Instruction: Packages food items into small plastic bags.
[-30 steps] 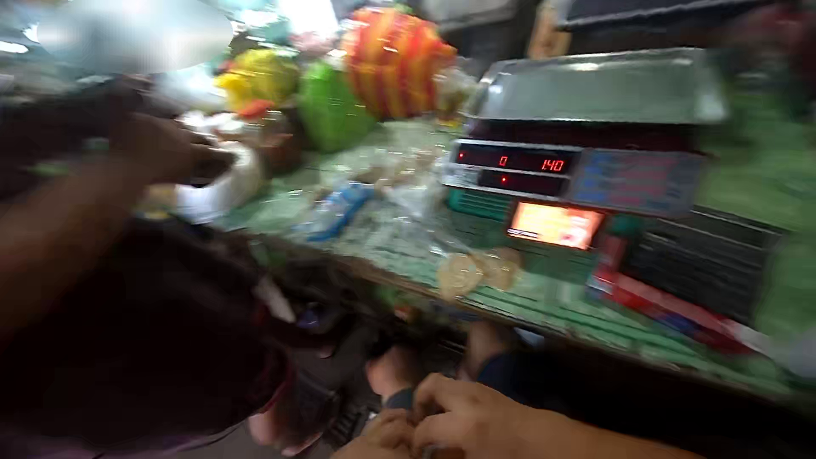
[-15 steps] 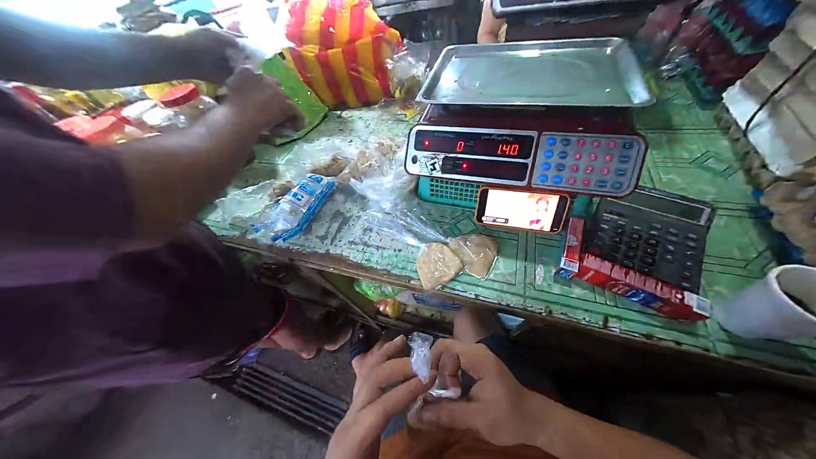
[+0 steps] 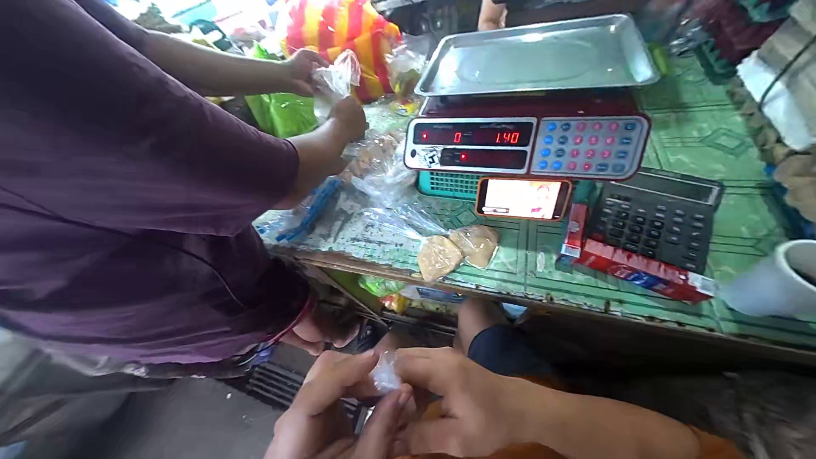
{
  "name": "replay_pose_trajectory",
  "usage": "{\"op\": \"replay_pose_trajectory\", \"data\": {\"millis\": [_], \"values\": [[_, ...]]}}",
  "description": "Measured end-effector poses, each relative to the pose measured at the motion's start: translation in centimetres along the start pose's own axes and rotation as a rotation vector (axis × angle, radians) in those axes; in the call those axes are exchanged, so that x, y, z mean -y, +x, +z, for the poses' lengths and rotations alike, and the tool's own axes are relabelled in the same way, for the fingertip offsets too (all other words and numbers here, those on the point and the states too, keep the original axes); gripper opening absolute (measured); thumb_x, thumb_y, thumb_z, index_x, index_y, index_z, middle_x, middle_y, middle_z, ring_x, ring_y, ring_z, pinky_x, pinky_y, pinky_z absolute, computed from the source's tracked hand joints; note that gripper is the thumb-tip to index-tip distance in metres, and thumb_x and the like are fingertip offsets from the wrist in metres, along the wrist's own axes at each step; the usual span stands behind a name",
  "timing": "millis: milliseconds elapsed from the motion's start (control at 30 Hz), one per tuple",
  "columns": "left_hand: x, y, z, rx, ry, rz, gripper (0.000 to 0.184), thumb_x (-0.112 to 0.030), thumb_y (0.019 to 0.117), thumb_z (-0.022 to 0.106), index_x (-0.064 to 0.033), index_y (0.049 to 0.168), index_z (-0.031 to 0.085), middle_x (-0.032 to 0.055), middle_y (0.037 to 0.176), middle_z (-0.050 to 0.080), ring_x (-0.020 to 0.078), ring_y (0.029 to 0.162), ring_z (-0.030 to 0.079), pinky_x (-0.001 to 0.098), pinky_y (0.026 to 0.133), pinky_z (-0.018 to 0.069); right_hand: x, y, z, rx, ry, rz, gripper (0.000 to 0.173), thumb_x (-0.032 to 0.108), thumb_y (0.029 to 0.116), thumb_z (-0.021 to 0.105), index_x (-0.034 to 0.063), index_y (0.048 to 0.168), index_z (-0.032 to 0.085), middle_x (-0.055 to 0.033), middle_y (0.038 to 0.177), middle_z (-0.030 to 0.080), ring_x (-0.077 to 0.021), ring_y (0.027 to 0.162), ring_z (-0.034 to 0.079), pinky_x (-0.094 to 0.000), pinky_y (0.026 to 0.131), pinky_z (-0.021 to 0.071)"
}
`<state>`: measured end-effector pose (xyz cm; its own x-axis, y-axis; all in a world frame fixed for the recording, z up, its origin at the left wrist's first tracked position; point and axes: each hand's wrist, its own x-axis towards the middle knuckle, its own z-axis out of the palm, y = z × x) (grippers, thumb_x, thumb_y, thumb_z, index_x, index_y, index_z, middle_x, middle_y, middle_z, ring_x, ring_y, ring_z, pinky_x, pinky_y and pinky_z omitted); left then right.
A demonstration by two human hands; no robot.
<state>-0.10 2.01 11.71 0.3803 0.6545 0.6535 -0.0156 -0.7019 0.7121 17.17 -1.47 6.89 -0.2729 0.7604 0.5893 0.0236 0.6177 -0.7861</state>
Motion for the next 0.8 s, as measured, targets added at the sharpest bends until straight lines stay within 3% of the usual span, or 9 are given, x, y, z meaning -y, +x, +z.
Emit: {"op": "replay_pose_trajectory", "data": {"millis": [200, 267, 367, 433, 567, 667, 733, 800], "values": [[1.5, -1.1, 0.8, 0.011, -0.014, -0.101, 0.048, -0.018, 0.0895, 0.079, -0.0238, 0.135, 0.064, -0.0102, 0.105, 0.072, 0.0010, 0.082, 0.067, 0.0167, 0.075, 0.0577, -0.8, -1.3, 0.6, -0.024, -0.037, 0.003, 0.037, 0.023, 0.1101, 0.045, -0.0062, 0.098, 0.064, -0.0131, 0.084, 0.063, -0.0141, 0.080, 0.064, -0.0269, 0.075, 0.0539], [1.2, -1.3, 1.1, -0.068, -0.074, -0.095, 0.047, -0.012, 0.0885, 0.079, -0.0200, 0.133, 0.066, -0.0086, 0.107, 0.074, 0.0030, 0.083, 0.070, 0.0186, 0.076, 0.0607, -1.4, -1.5, 0.8, -0.033, -0.027, -0.014, 0.041, 0.023, 0.1112, 0.040, -0.0049, 0.098, 0.067, -0.0140, 0.094, 0.066, -0.0151, 0.092, 0.064, -0.0291, 0.087, 0.0529], [0.7, -1.2, 1.3, -0.214, -0.067, -0.009, 0.049, -0.007, 0.0881, 0.078, -0.0200, 0.133, 0.065, -0.0089, 0.115, 0.074, 0.0055, 0.091, 0.072, 0.0215, 0.082, 0.0624, -3.6, -2.0, 1.3, -0.010, 0.037, -0.044, 0.045, 0.028, 0.1121, 0.036, -0.0007, 0.095, 0.066, -0.0146, 0.115, 0.068, -0.0184, 0.118, 0.060, -0.0369, 0.110, 0.0422], [0.7, -0.9, 1.1, -0.288, -0.062, 0.007, 0.048, -0.007, 0.0874, 0.079, -0.0196, 0.132, 0.065, -0.0079, 0.112, 0.074, 0.0065, 0.089, 0.072, 0.0216, 0.079, 0.0626, -4.9, -2.4, 1.9, -0.001, 0.084, -0.036, 0.049, 0.033, 0.1126, 0.035, 0.0014, 0.094, 0.068, -0.0128, 0.122, 0.068, -0.0183, 0.126, 0.057, -0.0383, 0.117, 0.0367], [1.1, -0.3, 1.6, -0.366, -0.080, -0.002, 0.049, -0.007, 0.0860, 0.080, -0.0157, 0.132, 0.065, -0.0077, 0.105, 0.074, 0.0057, 0.085, 0.071, 0.0209, 0.075, 0.0627, -6.3, -2.6, 2.1, -0.012, 0.103, -0.042, 0.048, 0.035, 0.1126, 0.036, 0.0041, 0.094, 0.067, -0.0112, 0.121, 0.068, -0.0179, 0.127, 0.057, -0.0422, 0.121, 0.0314], [1.1, 1.7, 2.2, -0.395, -0.134, 0.013, 0.045, -0.006, 0.0847, 0.081, -0.0150, 0.127, 0.066, -0.0070, 0.102, 0.073, 0.0056, 0.082, 0.071, 0.0215, 0.073, 0.0630, -5.8, -1.4, 0.4, 0.002, 0.023, -0.018, 0.044, 0.033, 0.1122, 0.038, 0.0028, 0.103, 0.069, -0.0090, 0.111, 0.071, -0.0147, 0.114, 0.064, -0.0422, 0.114, 0.0407], [1.2, 3.9, 2.3, -0.415, -0.178, 0.032, 0.042, -0.008, 0.0856, 0.081, -0.0182, 0.124, 0.066, -0.0081, 0.100, 0.073, 0.0053, 0.078, 0.070, 0.0222, 0.069, 0.0633, -4.5, 1.0, -3.0, 0.050, -0.149, 0.068, 0.039, 0.029, 0.1106, 0.043, 0.0027, 0.110, 0.072, -0.0066, 0.099, 0.072, -0.0127, 0.095, 0.068, -0.0363, 0.094, 0.0549], [1.8, 6.4, 1.8, -0.448, -0.244, 0.036, 0.039, -0.007, 0.0889, 0.077, -0.0201, 0.123, 0.063, -0.0090, 0.097, 0.071, 0.0047, 0.074, 0.068, 0.0224, 0.066, 0.0612, -3.1, 4.0, -6.9, 0.092, -0.379, 0.123, 0.032, 0.024, 0.1087, 0.047, 0.0032, 0.109, 0.072, -0.0071, 0.091, 0.071, -0.0147, 0.085, 0.068, -0.0366, 0.079, 0.0584]]}}
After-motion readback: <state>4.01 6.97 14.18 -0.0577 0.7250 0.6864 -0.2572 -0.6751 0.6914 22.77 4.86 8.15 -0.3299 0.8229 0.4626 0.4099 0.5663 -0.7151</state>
